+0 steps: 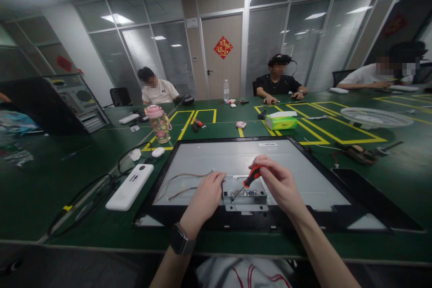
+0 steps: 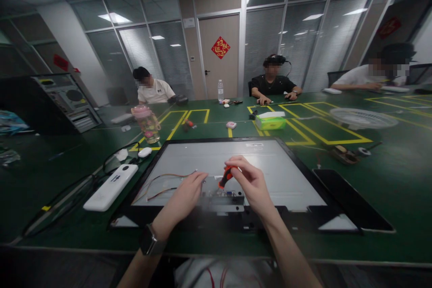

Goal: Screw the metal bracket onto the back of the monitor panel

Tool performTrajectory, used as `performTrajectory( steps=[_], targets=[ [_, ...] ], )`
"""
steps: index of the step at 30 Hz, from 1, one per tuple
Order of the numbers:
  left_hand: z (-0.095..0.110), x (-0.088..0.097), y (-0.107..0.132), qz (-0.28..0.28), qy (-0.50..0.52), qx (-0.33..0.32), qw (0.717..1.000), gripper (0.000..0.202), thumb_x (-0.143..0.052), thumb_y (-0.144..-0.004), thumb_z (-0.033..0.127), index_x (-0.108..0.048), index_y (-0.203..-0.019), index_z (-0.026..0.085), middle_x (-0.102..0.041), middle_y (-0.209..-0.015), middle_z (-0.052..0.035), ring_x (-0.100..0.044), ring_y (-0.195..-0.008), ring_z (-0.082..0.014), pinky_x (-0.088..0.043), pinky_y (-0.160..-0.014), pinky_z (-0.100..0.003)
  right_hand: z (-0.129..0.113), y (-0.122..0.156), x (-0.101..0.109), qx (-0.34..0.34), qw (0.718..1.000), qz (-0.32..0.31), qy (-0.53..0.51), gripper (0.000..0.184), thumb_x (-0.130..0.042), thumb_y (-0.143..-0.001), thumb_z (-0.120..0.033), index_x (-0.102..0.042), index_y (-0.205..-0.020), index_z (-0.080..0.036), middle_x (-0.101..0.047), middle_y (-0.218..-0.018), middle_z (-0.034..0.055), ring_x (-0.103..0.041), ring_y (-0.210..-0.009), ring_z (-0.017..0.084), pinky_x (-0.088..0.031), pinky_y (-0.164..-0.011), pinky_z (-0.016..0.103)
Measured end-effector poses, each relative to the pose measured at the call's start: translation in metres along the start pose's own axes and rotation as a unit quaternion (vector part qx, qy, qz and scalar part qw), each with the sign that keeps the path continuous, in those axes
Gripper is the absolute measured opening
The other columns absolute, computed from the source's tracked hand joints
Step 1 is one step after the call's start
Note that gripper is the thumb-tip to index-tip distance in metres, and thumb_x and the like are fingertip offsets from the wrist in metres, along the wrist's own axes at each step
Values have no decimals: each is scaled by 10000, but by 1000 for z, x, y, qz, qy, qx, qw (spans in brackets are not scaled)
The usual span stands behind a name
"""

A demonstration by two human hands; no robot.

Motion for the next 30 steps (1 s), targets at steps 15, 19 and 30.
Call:
performTrajectory(
  steps=[15,19,30],
  targets=[
    [0,0,-1,0,-10,-4,1000,450,-348,-944,24,-545,-1333,137,-606,-1331,-125,-571,-1242,-225,-446,-1100,-404,-2,3,-3,-52,997,-62,-11,303,-660,-920,-389,-725,-1199,-290,-771,-1085,79,-716,-1031,241,-553,-961,427],
    [1,0,-1,-4,-16,-2,1000,447,-355,-944,25,-543,-1333,138,-608,-1328,-123,-570,-1248,-227,-446,-1102,-405,1,4,-3,-67,996,-62,-25,356,-642,-932,-398,-685,-1270,-297,-765,-1155,87,-705,-1105,264,-523,-1017,481],
    [-3,-4,0,-2,-15,6,1000,477,-344,-945,28,-528,-1363,164,-595,-1356,-106,-564,-1258,-220,-431,-1115,-398,-2,2,-3,-46,998,-41,4,348,-626,-944,-394,-677,-1282,-331,-744,-1204,67,-687,-1142,252,-502,-1042,447]
  ],
)
Point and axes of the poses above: each hand's wrist, its own y-axis away from the middle knuckle, its own x-axis out of the back of the hand, z = x × y, the point moved 2 cm from there along -y, towards the middle knuckle
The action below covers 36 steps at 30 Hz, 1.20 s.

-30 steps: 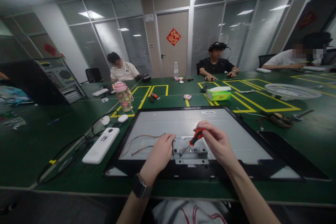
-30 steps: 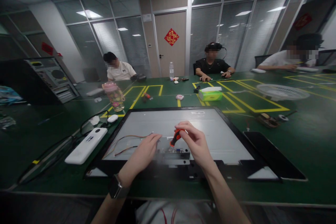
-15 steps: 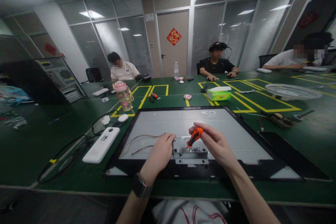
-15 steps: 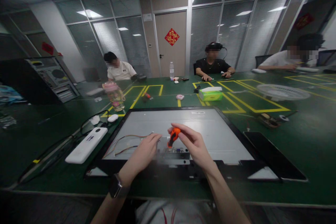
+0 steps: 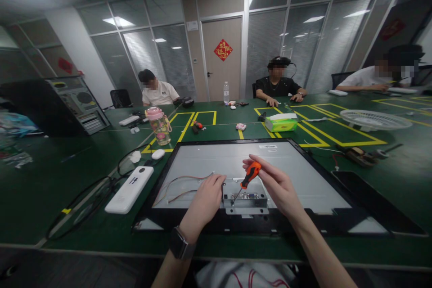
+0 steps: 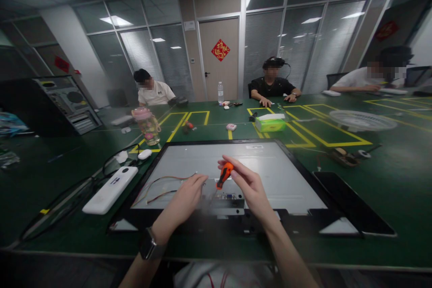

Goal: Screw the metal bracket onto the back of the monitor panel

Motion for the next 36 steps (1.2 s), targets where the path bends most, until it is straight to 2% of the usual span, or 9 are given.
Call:
performTrajectory(
  steps=[3,10,15,17,21,25,30,32,36],
  targets=[
    [0,-1,0,-2,-3,3,1000,482,-340,-942,28,-531,-1361,171,-597,-1353,-103,-558,-1266,-221,-424,-1121,-402,2,0,-1,-9,1000,-2,-22,350,-639,-936,-389,-677,-1278,-326,-761,-1180,70,-711,-1105,257,-518,-1027,468],
    [3,5,1,-18,5,11,1000,490,-330,-935,24,-534,-1359,162,-594,-1351,-98,-539,-1288,-228,-410,-1132,-398,-3,-1,0,34,997,50,39,249,-755,-844,-384,-778,-1075,-294,-768,-1013,48,-722,-930,201,-587,-841,302],
    [2,3,0,-15,8,12,1000,493,-332,-935,25,-544,-1356,166,-600,-1352,-98,-549,-1275,-220,-406,-1133,-389,2,2,0,-3,1000,-2,-12,352,-623,-948,-385,-666,-1294,-333,-748,-1196,68,-710,-1092,236,-547,-981,395],
    [2,4,0,-15,16,15,1000,502,-328,-931,22,-542,-1362,167,-597,-1362,-105,-551,-1275,-219,-404,-1135,-392,4,3,0,-12,999,-22,-31,375,-609,-957,-379,-637,-1329,-338,-730,-1249,76,-705,-1115,249,-541,-994,425],
    [4,8,0,-32,29,29,999,510,-334,-915,16,-551,-1358,146,-590,-1374,-127,-549,-1283,-233,-406,-1135,-408,1,1,-2,-5,1000,-4,-30,340,-668,-917,-378,-695,-1252,-328,-765,-1148,70,-730,-1045,239,-577,-933,392],
    [7,14,0,-46,36,31,998,512,-333,-923,31,-529,-1385,133,-577,-1393,-136,-540,-1293,-235,-401,-1141,-419,-5,-1,-4,29,999,36,24,315,-726,-865,-392,-754,-1159,-283,-777,-997,63,-736,-927,220,-593,-866,344],
    [8,15,1,-44,31,33,998,508,-334,-926,42,-541,-1379,140,-587,-1385,-136,-545,-1291,-237,-404,-1143,-422,-1,3,-3,1,999,26,27,394,-631,-926,-431,-687,-1280,-267,-759,-1173,110,-713,-1093,272,-539,-1004,468],
    [8,15,1,-39,26,32,998,519,-334,-917,34,-542,-1379,144,-587,-1389,-135,-542,-1298,-240,-402,-1145,-430,0,3,-4,-12,1000,19,18,404,-621,-931,-438,-674,-1296,-273,-752,-1202,114,-715,-1103,282,-533,-1012,494],
    [8,14,1,-42,18,34,998,540,-338,-899,15,-541,-1382,147,-573,-1412,-136,-529,-1318,-244,-386,-1159,-443,-7,0,-5,20,998,33,58,338,-691,-874,-457,-756,-1148,-270,-780,-1076,100,-745,-979,266,-593,-899,410]
  ],
)
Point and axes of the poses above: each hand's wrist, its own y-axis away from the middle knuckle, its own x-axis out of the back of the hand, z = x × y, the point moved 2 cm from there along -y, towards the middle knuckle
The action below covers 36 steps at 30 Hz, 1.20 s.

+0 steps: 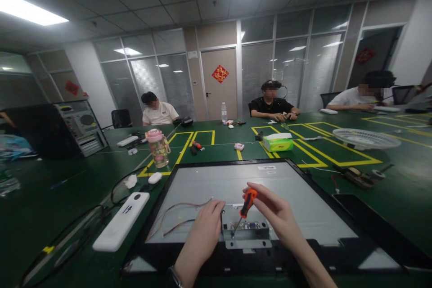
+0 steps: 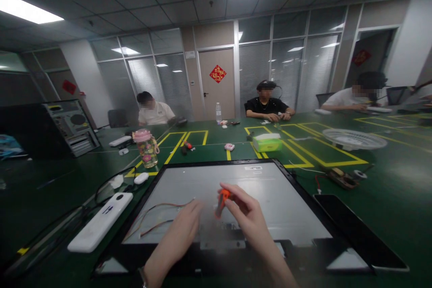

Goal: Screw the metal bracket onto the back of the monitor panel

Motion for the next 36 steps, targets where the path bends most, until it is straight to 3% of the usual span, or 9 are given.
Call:
performTrajectory(
  steps=[3,5,8,11,17,22,28,33,36],
  targets=[
    [1,1,0,-11,-1,10,1000,530,-335,-912,19,-543,-1384,143,-571,-1415,-141,-529,-1321,-246,-390,-1156,-435,-5,-3,0,49,997,17,50,303,-708,-857,-459,-783,-1079,-268,-775,-972,86,-737,-909,249,-602,-823,353],
    [2,3,0,-12,1,13,1000,521,-335,-926,29,-540,-1390,146,-570,-1417,-140,-522,-1330,-248,-391,-1155,-432,-4,-3,1,54,997,17,57,314,-665,-891,-455,-768,-1130,-278,-776,-1000,89,-731,-954,249,-591,-858,356],
    [4,4,0,-14,-2,17,1000,528,-338,-917,17,-545,-1387,141,-576,-1411,-144,-532,-1321,-249,-398,-1151,-430,5,0,1,6,1000,-1,23,376,-619,-921,-473,-712,-1239,-295,-774,-1117,102,-722,-1063,268,-552,-970,418],
    [4,5,1,-5,4,8,1000,531,-340,-909,12,-553,-1376,146,-586,-1398,-141,-542,-1309,-242,-406,-1145,-430,10,1,1,-24,1000,-4,-4,414,-613,-919,-496,-689,-1272,-294,-762,-1167,117,-725,-1074,284,-544,-983,456],
    [2,3,2,7,-3,6,1000,547,-350,-887,11,-553,-1373,156,-582,-1407,-138,-544,-1308,-245,-421,-1132,-427,-1,-3,-1,55,997,25,39,296,-726,-832,-476,-798,-1010,-251,-747,-873,82,-725,-817,230,-605,-746,315],
    [2,5,2,13,0,4,1000,529,-349,-899,32,-559,-1367,161,-590,-1397,-137,-551,-1298,-240,-421,-1129,-417,1,-1,-1,33,999,3,33,353,-606,-927,-463,-734,-1201,-281,-774,-1038,91,-729,-994,258,-582,-904,380],
    [4,7,1,3,10,11,1000,527,-350,-901,29,-560,-1369,149,-589,-1394,-147,-559,-1285,-243,-412,-1135,-417,1,-2,-1,43,999,24,13,259,-723,-847,-434,-794,-1040,-275,-754,-962,76,-732,-887,238,-602,-780,315],
    [1,4,1,-8,8,7,1000,522,-326,-922,28,-541,-1387,128,-568,-1413,-152,-528,-1319,-247,-383,-1159,-427,1,-1,-1,11,1000,-7,2,333,-620,-923,-452,-750,-1167,-266,-756,-1087,103,-715,-1033,265,-560,-941,396],
    [-1,1,0,-5,5,3,1000,524,-329,-923,29,-531,-1395,134,-564,-1418,-147,-513,-1333,-246,-380,-1160,-428,2,-1,0,14,1000,11,0,282,-688,-877,-427,-772,-1093,-265,-750,-982,84,-719,-915,243,-583,-848,360]
  ],
)
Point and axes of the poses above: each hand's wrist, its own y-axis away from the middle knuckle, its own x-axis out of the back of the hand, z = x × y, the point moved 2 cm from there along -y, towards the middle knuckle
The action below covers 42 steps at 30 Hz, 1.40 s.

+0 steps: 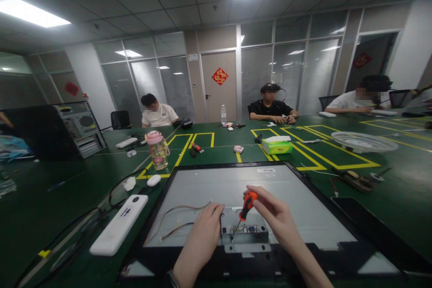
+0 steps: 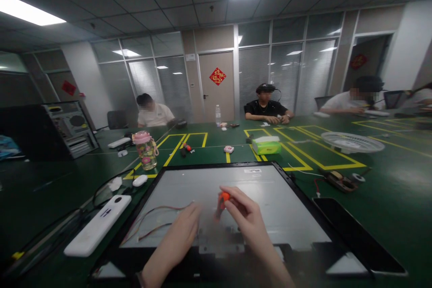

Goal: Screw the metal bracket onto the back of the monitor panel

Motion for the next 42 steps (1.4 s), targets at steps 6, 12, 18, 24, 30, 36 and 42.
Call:
performTrajectory(
  steps=[6,12,18,24,30,36,42],
  targets=[
    [-1,-2,-2,3,9,-6,1000,516,-333,-915,26,-542,-1373,141,-599,-1367,-129,-553,-1272,-222,-400,-1139,-401,-3,-4,1,12,998,-38,-56,221,-734,-829,-451,-793,-866,-241,-684,-918,75,-677,-845,231,-579,-732,338],
    [1,1,-1,-12,9,0,1000,524,-331,-914,28,-527,-1389,133,-567,-1406,-131,-518,-1312,-231,-371,-1156,-398,5,-1,2,-60,993,-52,-90,284,-639,-913,-455,-757,-1077,-256,-783,-993,101,-739,-926,263,-565,-903,454],
    [-1,-2,-2,4,4,-4,1000,514,-326,-923,27,-534,-1381,133,-572,-1395,-136,-529,-1298,-232,-376,-1152,-405,4,0,3,-66,993,-54,-76,306,-673,-899,-422,-743,-1158,-276,-762,-1110,103,-700,-1076,270,-519,-987,450],
    [-2,-2,-2,3,7,-11,1000,499,-330,-929,26,-537,-1370,134,-579,-1381,-126,-535,-1287,-223,-391,-1140,-389,-1,-4,4,-8,997,-23,-76,158,-798,-789,-380,-798,-875,-247,-664,-907,51,-660,-858,203,-558,-762,306],
    [-2,-2,-2,10,4,-8,1000,505,-337,-925,23,-536,-1374,140,-582,-1378,-124,-531,-1295,-223,-381,-1149,-388,5,-2,4,-36,995,-46,-81,192,-687,-894,-382,-781,-1015,-267,-726,-980,71,-690,-927,224,-553,-870,367],
    [-3,-6,-3,5,0,-7,1000,529,-320,-915,8,-535,-1379,144,-582,-1380,-112,-528,-1296,-225,-377,-1152,-385,5,-4,5,-13,996,-41,-84,164,-762,-826,-389,-806,-915,-258,-726,-989,73,-693,-898,218,-581,-812,339],
    [-3,-6,-2,10,-3,-10,1000,519,-312,-931,18,-528,-1388,135,-576,-1386,-118,-533,-1286,-234,-376,-1154,-400,4,-4,5,-25,998,-28,-52,289,-669,-908,-402,-743,-1165,-294,-776,-1052,78,-721,-1002,235,-566,-926,398]
  ],
)
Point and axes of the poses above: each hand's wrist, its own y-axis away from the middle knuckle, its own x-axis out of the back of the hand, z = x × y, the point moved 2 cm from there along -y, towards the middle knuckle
